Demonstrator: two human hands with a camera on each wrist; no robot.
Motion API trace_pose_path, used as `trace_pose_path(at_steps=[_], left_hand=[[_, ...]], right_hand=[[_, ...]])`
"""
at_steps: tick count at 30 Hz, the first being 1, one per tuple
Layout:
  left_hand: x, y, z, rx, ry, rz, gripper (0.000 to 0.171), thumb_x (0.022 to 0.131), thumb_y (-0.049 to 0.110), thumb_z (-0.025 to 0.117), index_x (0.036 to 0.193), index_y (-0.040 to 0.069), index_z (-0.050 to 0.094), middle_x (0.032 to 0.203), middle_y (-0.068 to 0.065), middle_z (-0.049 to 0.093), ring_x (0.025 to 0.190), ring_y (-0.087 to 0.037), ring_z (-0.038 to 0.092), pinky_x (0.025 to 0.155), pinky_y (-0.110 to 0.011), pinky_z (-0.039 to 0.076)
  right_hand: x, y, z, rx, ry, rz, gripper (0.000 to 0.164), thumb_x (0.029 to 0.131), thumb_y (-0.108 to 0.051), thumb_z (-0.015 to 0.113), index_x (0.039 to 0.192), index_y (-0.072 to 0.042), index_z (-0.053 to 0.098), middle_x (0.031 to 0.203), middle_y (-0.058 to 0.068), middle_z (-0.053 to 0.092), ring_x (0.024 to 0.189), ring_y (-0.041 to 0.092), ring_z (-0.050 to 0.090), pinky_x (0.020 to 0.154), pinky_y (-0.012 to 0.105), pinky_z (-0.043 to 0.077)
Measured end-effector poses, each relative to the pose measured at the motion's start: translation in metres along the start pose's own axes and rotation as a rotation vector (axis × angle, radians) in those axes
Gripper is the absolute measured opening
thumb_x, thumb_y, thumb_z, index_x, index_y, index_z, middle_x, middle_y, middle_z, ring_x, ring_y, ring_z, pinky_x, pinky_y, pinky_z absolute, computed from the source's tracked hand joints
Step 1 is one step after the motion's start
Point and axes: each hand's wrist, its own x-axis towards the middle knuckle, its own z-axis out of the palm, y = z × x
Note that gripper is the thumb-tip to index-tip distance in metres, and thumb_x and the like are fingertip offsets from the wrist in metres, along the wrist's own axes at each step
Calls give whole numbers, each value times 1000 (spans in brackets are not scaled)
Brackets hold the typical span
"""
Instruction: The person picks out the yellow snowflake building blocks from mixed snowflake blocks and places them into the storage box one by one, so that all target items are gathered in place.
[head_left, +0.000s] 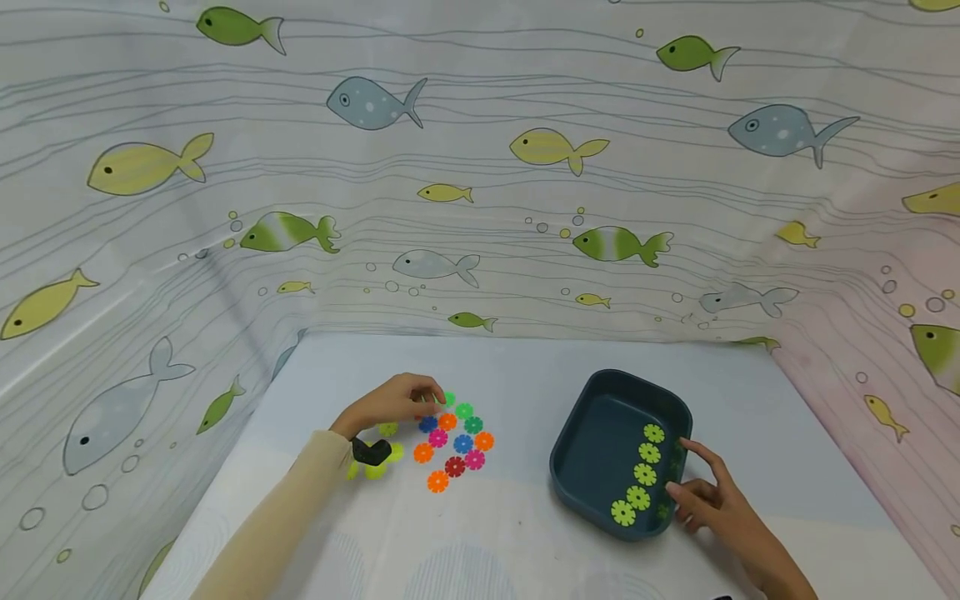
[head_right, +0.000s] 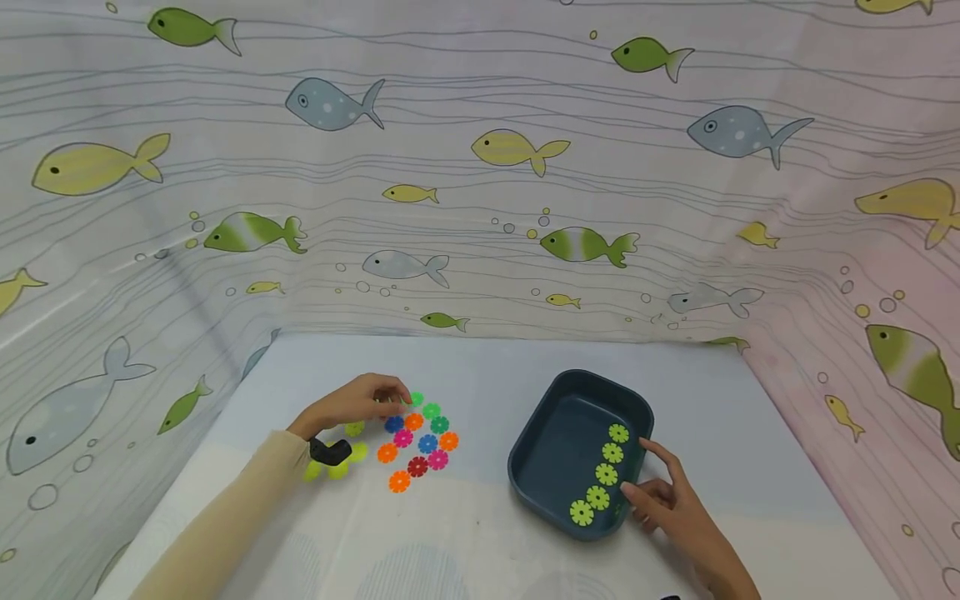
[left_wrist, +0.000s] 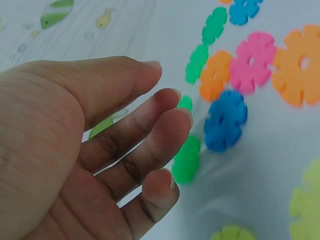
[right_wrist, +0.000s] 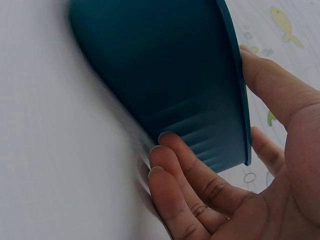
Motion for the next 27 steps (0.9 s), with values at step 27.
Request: trace_pose_path(at_steps=[27], left_hand=[[-65,-50,-29,119,105,-130,27,86,24,86,108,13,74,103,1,69,83,-21,59,75,-31,50]], right_hand=[[-1,0,0,9,3,-1,82,101,-33,68,161,-38,11,104,16,66,87,31,66,73,40,57]])
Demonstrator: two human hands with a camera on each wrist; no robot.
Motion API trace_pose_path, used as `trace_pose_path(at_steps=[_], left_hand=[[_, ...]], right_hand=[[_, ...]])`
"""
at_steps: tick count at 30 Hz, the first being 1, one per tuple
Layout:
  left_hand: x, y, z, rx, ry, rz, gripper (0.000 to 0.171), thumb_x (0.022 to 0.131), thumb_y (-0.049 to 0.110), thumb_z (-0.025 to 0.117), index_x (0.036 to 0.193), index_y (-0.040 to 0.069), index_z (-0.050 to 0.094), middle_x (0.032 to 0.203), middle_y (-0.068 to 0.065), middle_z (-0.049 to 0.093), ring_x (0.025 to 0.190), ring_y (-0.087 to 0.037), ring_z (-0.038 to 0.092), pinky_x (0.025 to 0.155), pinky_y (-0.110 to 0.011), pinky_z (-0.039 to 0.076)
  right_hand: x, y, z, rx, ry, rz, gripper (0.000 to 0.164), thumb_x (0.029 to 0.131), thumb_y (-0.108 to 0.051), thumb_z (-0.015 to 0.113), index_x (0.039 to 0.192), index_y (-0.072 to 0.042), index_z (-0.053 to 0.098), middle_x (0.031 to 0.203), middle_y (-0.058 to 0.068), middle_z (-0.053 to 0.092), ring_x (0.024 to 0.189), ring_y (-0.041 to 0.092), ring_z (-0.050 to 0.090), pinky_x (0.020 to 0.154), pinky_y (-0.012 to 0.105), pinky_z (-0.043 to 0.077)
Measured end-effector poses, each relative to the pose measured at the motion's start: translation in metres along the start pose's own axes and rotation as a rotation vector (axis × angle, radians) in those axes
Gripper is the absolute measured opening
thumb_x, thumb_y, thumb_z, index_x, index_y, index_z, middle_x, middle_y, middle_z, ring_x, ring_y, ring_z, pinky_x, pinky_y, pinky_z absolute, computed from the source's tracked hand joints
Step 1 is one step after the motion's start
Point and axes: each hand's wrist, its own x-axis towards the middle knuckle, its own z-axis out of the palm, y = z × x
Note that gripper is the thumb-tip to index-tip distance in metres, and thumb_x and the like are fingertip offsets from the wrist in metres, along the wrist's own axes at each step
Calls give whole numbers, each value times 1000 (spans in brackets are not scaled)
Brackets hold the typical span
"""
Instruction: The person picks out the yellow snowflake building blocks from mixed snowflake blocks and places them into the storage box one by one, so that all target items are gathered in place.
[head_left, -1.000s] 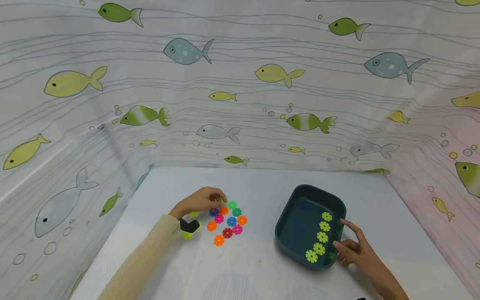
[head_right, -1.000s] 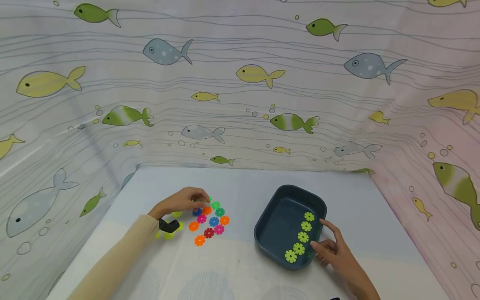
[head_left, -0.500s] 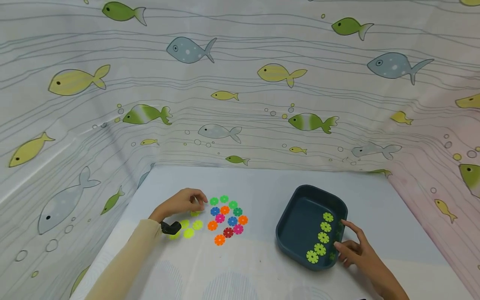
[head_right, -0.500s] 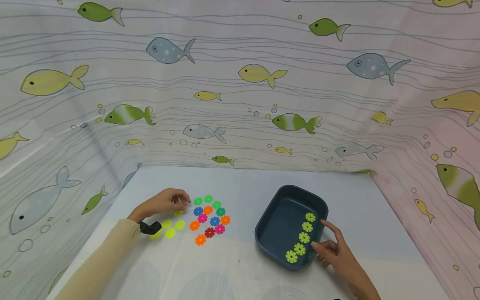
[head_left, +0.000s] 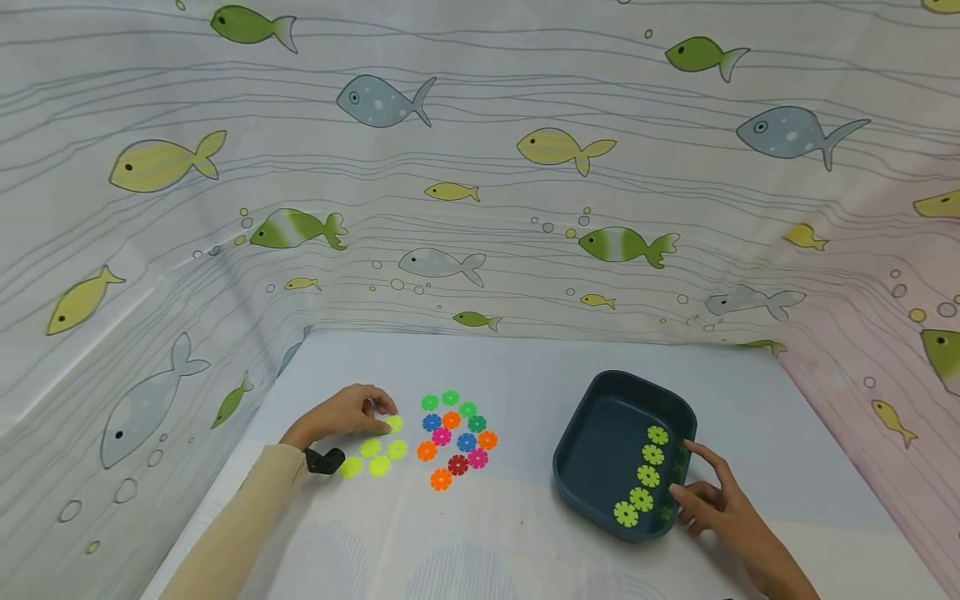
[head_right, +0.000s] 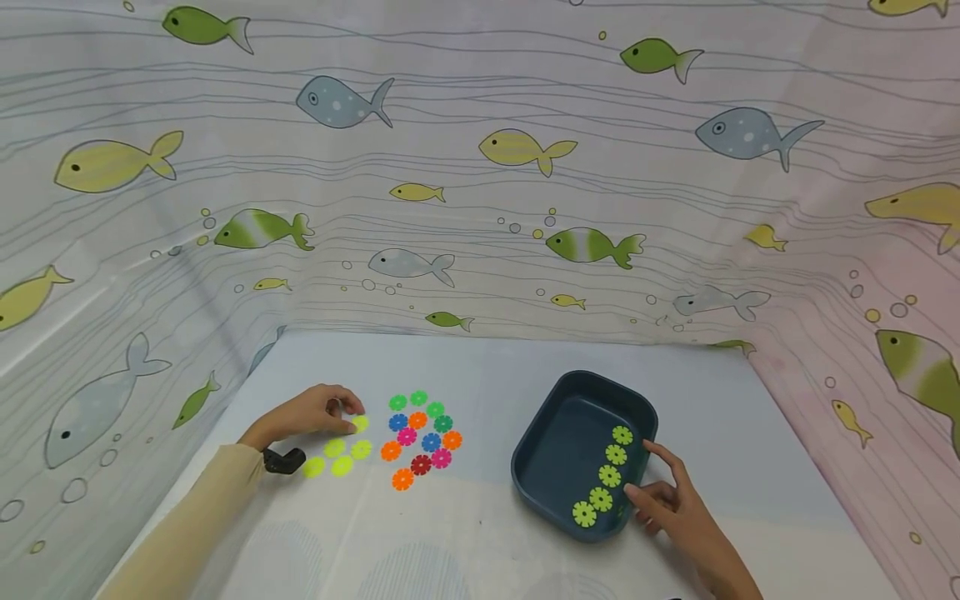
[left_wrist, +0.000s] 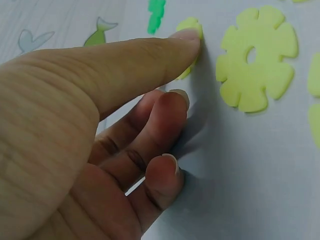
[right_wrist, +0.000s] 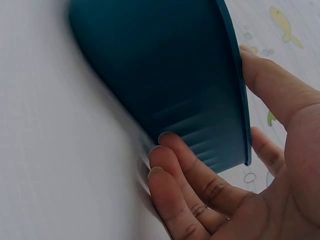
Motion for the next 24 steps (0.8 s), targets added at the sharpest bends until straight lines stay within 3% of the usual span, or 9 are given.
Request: trace_pose_path(at_steps=[18,24], left_hand=[[-2,0,2,-56,8,-48,26,87,24,85,101,13,66,88,-2,65,81,-21,60,74,-32,49],[-3,0,4,-80,0,-8,18,92,21,79,104,15,67,85,-3,66,76,-21,59,68,-30,48]], right_hand=[[0,1,1,-11,2,21,85,101,-31,68,162,-35,9,103,14,67,87,30,65,73,40,56],[-2,0,1,-13,2,17,85,102,-29,67,162,-34,8,103,16,66,86,30,65,73,40,56]])
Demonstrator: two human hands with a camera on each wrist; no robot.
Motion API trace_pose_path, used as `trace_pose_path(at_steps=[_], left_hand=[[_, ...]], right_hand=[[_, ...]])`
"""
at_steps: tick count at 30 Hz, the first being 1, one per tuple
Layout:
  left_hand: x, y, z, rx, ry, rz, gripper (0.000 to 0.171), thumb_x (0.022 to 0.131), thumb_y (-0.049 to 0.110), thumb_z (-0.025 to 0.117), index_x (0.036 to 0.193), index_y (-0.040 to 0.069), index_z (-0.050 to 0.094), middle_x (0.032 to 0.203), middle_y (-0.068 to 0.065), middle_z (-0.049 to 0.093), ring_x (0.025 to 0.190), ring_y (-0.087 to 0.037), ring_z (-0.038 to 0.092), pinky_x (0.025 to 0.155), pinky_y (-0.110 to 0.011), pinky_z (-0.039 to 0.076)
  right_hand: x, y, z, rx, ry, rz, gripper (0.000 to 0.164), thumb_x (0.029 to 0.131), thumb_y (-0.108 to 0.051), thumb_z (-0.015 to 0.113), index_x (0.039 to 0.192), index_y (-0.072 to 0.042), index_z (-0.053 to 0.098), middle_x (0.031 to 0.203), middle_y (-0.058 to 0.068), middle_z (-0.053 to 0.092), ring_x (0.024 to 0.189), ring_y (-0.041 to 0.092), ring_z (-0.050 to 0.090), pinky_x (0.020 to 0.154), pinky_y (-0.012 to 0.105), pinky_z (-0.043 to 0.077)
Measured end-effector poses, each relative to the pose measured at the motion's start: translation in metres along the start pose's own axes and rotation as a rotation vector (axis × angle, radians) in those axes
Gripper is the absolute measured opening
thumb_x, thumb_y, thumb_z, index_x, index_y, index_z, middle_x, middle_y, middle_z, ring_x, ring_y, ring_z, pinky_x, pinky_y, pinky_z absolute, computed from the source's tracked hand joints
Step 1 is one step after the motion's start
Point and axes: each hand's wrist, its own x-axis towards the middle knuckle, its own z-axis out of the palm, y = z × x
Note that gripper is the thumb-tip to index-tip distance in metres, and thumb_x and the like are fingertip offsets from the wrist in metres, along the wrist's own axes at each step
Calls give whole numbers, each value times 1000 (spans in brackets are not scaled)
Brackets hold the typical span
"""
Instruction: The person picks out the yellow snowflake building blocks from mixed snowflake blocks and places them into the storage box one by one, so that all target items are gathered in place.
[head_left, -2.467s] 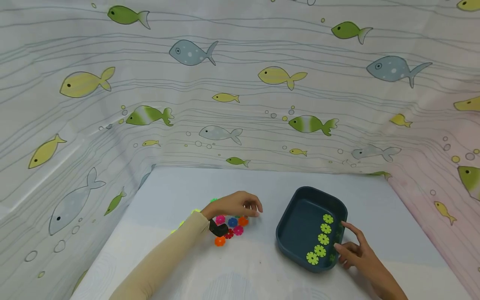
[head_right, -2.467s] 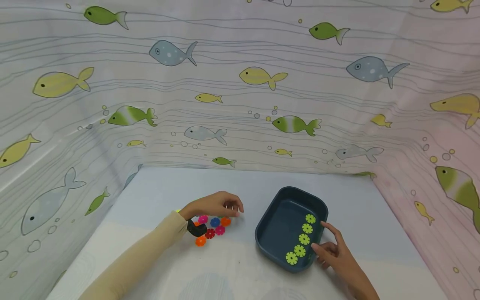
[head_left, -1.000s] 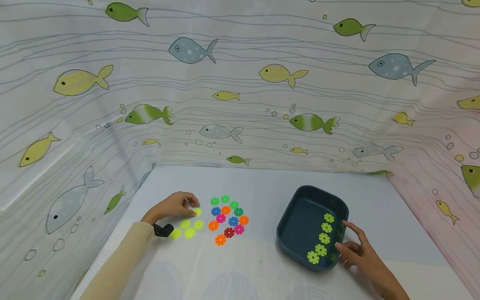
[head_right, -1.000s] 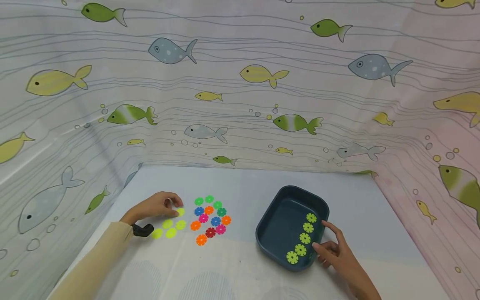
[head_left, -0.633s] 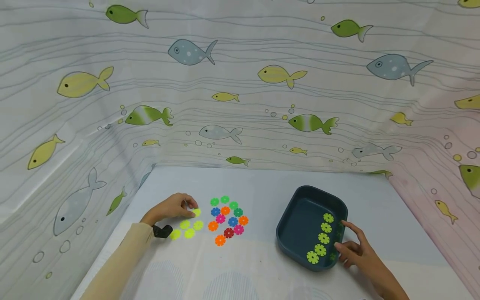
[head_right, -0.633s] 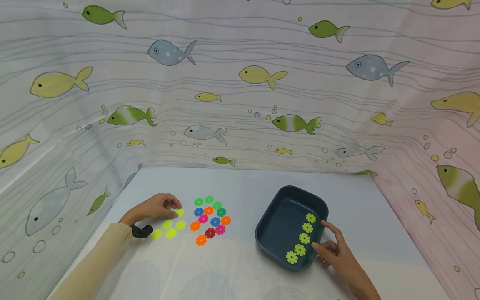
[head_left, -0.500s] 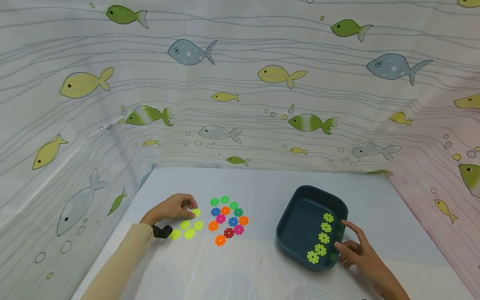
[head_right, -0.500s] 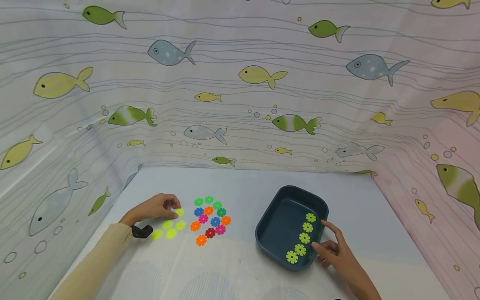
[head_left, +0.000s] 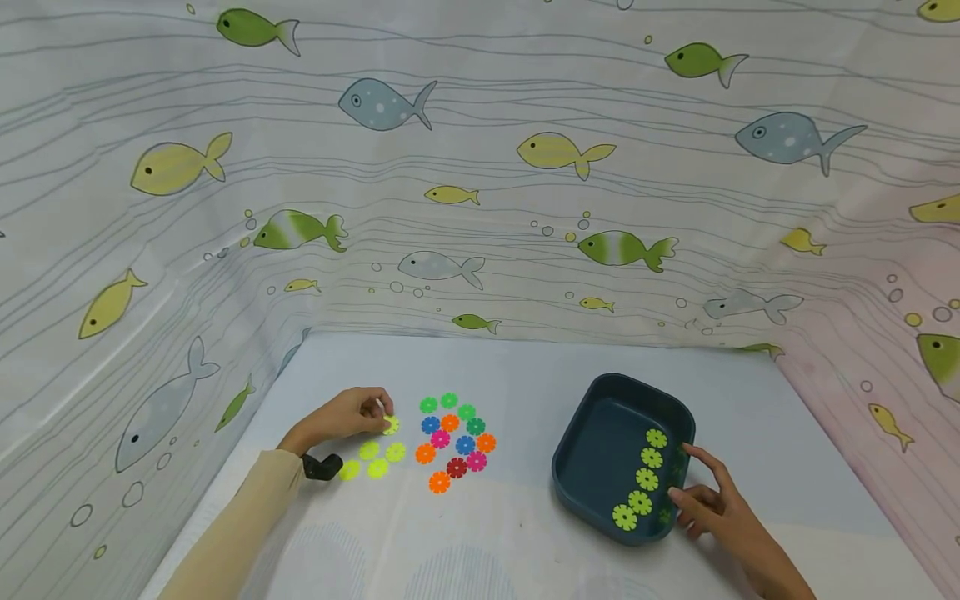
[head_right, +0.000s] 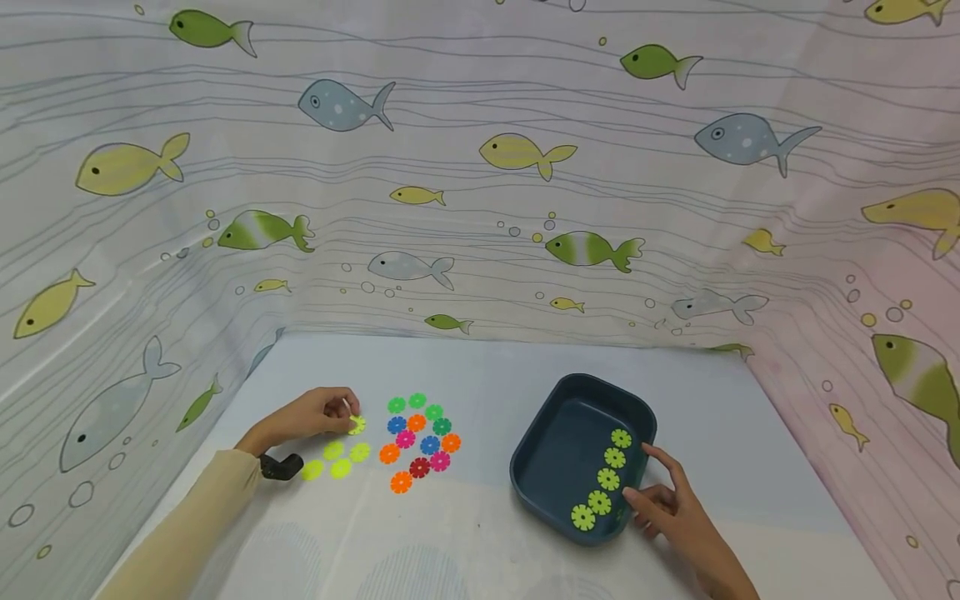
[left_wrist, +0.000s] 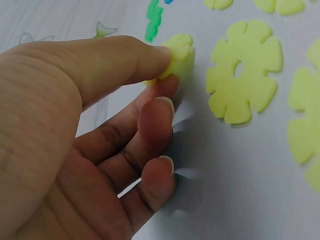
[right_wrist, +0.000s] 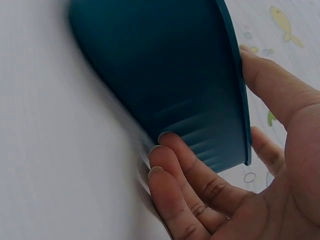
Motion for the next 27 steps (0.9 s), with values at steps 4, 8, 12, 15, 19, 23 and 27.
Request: trace_pose_path(at_steps=[4,8,12,15,19,23,27], left_hand=[[0,2,0,-20,-27,37,13,93,18,77,104,14,72,82,-4,66,70,-18,58,64,-28,48],[0,4,-1,-24,-40,61,13,93,17,77,104,12,74,83,-2,68,71,-17,59,65,-28,49],[0,7,-1,-16,-24,60,15,93,21,78,105,14,73,89,-1,70,78,-21,61,70,-29,50],[2,9,0,-18,-12,57,17,92,23,80,105,14,73,90,-2,70,81,-23,61,72,-30,51],[4,12,2,-11,-9,74,18,91,23,81,105,15,74,90,-2,70,82,-23,61,74,-30,50],[7,20,4,14,-15,81,16,92,26,80,105,18,74,92,1,71,85,-23,61,76,-31,51],[10,28,5,31,-20,80,17,92,30,79,106,21,74,95,4,71,89,-22,62,78,-33,52]], right_hand=[[0,0,0,-2,4,2,85,102,-29,67,163,-34,8,103,15,66,86,30,64,73,40,56],[0,0,-1,10,-2,-6,83,103,-28,66,162,-34,9,103,15,66,86,30,64,73,40,56],[2,2,-1,19,-7,-6,82,103,-28,65,162,-33,9,103,15,66,87,30,64,73,40,56],[3,3,-2,24,-8,-2,81,103,-28,65,162,-33,9,103,15,66,87,30,64,73,40,56],[3,2,-2,24,-5,-2,82,102,-30,66,162,-34,10,103,15,66,87,30,64,73,40,56],[2,2,-1,18,-2,0,82,102,-31,67,162,-35,10,103,15,67,87,30,65,73,40,56],[3,2,-1,20,-2,5,81,102,-31,66,161,-35,11,102,15,67,87,30,64,73,40,56]])
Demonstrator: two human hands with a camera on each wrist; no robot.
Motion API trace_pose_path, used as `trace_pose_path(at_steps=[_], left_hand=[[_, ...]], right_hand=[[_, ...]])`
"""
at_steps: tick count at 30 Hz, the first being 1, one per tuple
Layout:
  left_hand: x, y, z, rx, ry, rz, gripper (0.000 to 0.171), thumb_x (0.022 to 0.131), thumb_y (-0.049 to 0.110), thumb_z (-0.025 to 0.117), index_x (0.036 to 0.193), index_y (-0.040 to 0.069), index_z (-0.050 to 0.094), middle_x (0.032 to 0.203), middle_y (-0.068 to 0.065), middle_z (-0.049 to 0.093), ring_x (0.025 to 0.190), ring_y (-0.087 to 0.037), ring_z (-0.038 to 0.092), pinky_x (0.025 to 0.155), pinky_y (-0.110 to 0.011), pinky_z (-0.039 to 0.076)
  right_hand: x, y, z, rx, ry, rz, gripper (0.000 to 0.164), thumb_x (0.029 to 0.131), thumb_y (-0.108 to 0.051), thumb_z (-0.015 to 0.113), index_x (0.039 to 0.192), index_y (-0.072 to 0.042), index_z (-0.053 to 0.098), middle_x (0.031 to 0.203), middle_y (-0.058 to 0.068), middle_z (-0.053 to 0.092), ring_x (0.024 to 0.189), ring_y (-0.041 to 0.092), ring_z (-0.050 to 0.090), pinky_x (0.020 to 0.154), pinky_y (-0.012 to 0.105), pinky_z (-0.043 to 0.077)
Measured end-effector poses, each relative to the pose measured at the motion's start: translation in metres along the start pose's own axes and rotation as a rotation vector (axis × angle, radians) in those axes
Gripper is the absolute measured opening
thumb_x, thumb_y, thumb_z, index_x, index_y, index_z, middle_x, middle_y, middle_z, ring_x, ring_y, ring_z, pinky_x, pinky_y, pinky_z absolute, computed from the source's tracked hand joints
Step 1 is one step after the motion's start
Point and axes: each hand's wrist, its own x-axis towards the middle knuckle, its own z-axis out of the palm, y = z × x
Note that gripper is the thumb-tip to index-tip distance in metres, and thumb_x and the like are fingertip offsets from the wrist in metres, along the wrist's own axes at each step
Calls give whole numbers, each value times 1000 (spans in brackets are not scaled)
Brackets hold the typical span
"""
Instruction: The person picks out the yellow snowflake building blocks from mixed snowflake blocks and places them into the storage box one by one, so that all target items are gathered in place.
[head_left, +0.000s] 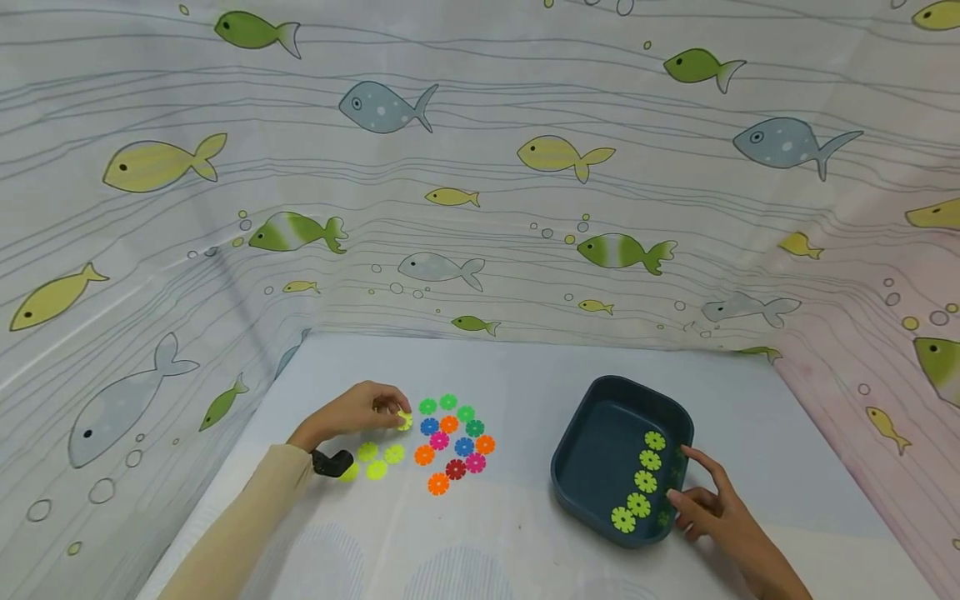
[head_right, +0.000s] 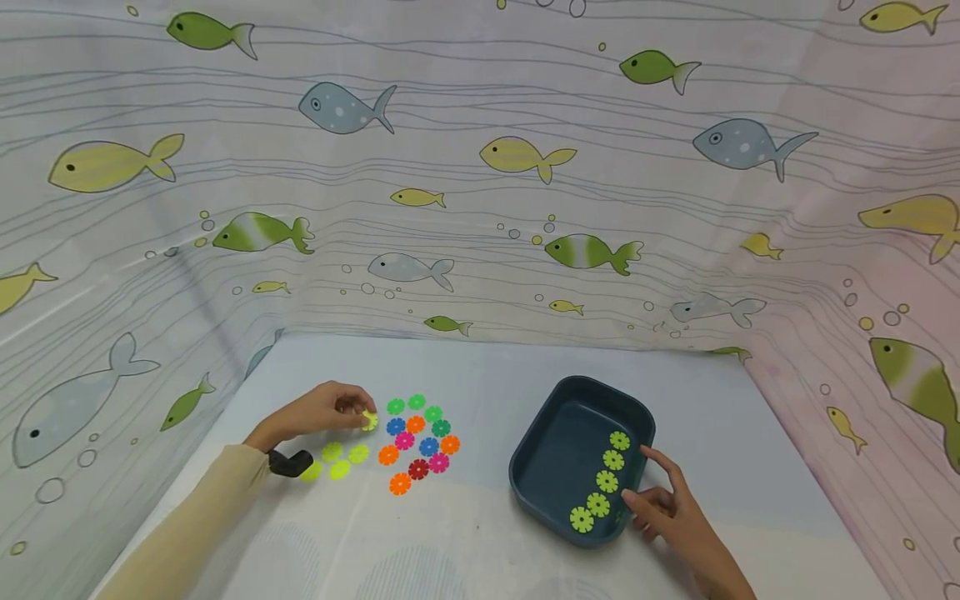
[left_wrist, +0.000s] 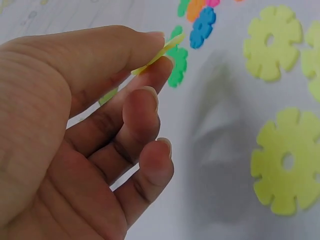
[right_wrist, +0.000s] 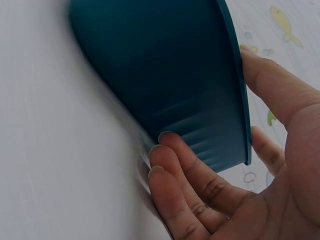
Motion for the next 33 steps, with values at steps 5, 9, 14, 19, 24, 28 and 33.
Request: trace_pose_path(at_steps=[5,9,14,19,24,28,33], left_hand=[[7,7,0,-14,-22,31,18,93,30,79,107,22,74,98,4,72,89,-22,64,77,-34,54],[14,12,0,-31,-35,60,18,93,30,79,108,21,74,99,3,72,88,-22,65,75,-34,54],[21,22,2,-46,-48,75,16,94,30,78,108,23,74,100,3,72,89,-23,65,76,-34,54],[32,33,8,-65,-81,119,15,97,26,74,111,21,74,101,4,72,89,-23,64,78,-35,55],[42,42,14,-64,-101,143,15,96,26,75,111,22,75,99,5,73,91,-22,65,80,-37,55],[48,48,17,-56,-118,150,15,96,28,75,111,25,75,96,5,73,90,-22,65,80,-39,55],[55,55,22,-44,-136,162,15,96,28,75,110,26,75,93,5,73,88,-21,65,79,-38,55]], right_hand=[[1,0,0,-8,1,9,83,102,-30,67,162,-33,9,102,15,66,87,30,64,73,40,56],[1,0,1,-9,6,14,83,102,-31,67,161,-34,10,102,16,66,87,30,64,73,40,56],[1,-1,1,-1,3,9,82,102,-33,67,162,-35,11,103,16,66,88,30,64,74,40,56],[0,-1,1,-4,8,17,83,101,-33,68,161,-36,11,103,16,66,88,30,64,74,40,56],[-1,-2,1,-20,12,10,85,100,-32,69,162,-35,10,104,15,67,87,30,64,73,39,56],[-1,-1,2,-20,15,11,84,100,-34,69,162,-35,11,104,15,67,87,30,64,73,39,56],[-1,-1,1,-21,16,4,85,100,-34,69,162,-35,11,104,15,67,87,30,64,74,40,56]])
